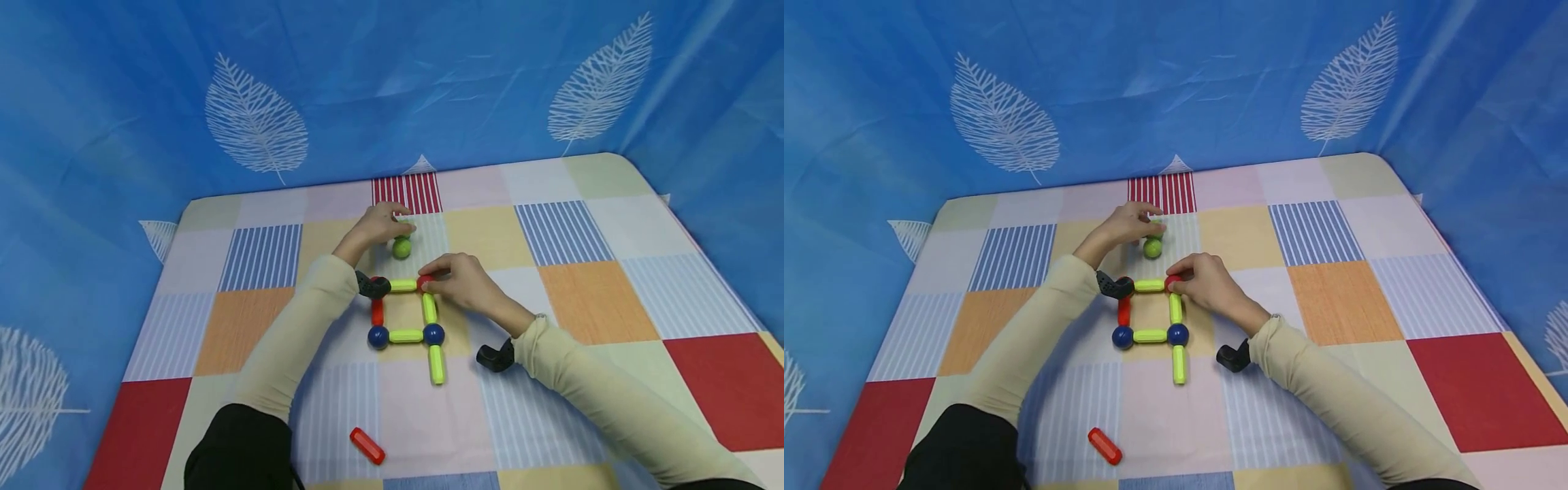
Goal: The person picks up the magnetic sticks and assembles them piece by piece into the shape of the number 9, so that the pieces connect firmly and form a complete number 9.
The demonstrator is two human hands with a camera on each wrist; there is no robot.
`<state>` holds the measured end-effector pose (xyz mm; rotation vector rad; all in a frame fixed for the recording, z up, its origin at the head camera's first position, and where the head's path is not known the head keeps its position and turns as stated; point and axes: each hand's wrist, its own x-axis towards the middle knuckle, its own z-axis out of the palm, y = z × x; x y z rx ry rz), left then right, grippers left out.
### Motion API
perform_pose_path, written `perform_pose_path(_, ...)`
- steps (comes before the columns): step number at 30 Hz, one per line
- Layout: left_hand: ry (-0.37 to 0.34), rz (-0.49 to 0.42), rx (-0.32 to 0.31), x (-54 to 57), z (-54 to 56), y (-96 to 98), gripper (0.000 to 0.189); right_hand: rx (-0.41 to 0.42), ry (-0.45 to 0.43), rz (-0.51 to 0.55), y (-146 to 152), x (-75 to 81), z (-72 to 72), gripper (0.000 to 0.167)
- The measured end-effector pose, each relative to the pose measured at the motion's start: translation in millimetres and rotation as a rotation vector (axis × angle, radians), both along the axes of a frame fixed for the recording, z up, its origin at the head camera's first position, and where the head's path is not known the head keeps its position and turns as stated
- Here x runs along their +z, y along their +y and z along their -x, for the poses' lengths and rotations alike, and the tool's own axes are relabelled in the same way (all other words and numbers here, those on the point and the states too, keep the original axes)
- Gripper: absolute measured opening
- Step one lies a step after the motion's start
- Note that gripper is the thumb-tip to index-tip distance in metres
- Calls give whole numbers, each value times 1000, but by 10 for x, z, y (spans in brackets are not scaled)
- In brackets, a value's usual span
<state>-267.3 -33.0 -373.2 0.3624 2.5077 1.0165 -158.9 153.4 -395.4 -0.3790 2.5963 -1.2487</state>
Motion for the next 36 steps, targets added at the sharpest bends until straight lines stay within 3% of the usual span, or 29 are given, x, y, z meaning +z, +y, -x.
perform_pose_path(7, -28, -29, 41, -13, -5, -80, 27, 7, -5, -7, -45, -9, -21, 23)
perform_pose_path(12, -61, -59, 112, -13, -32, -297, 27, 4, -1, -16, -34, -2, -22, 23)
perform_pose_path(23, -22, -29, 203, -27, -289, -864, 28, 1, -3, -20, 6, 9, -33, 25)
perform_pose_path(29, -15, -73, 190, -58, -432, -1033, 27, 2, 14, -19, 8, 9, -36, 24)
perform_pose_path(36, 34, -35, 142, -70, -627, -1154, 26, 5, 18, -11, -6, 6, -29, 24)
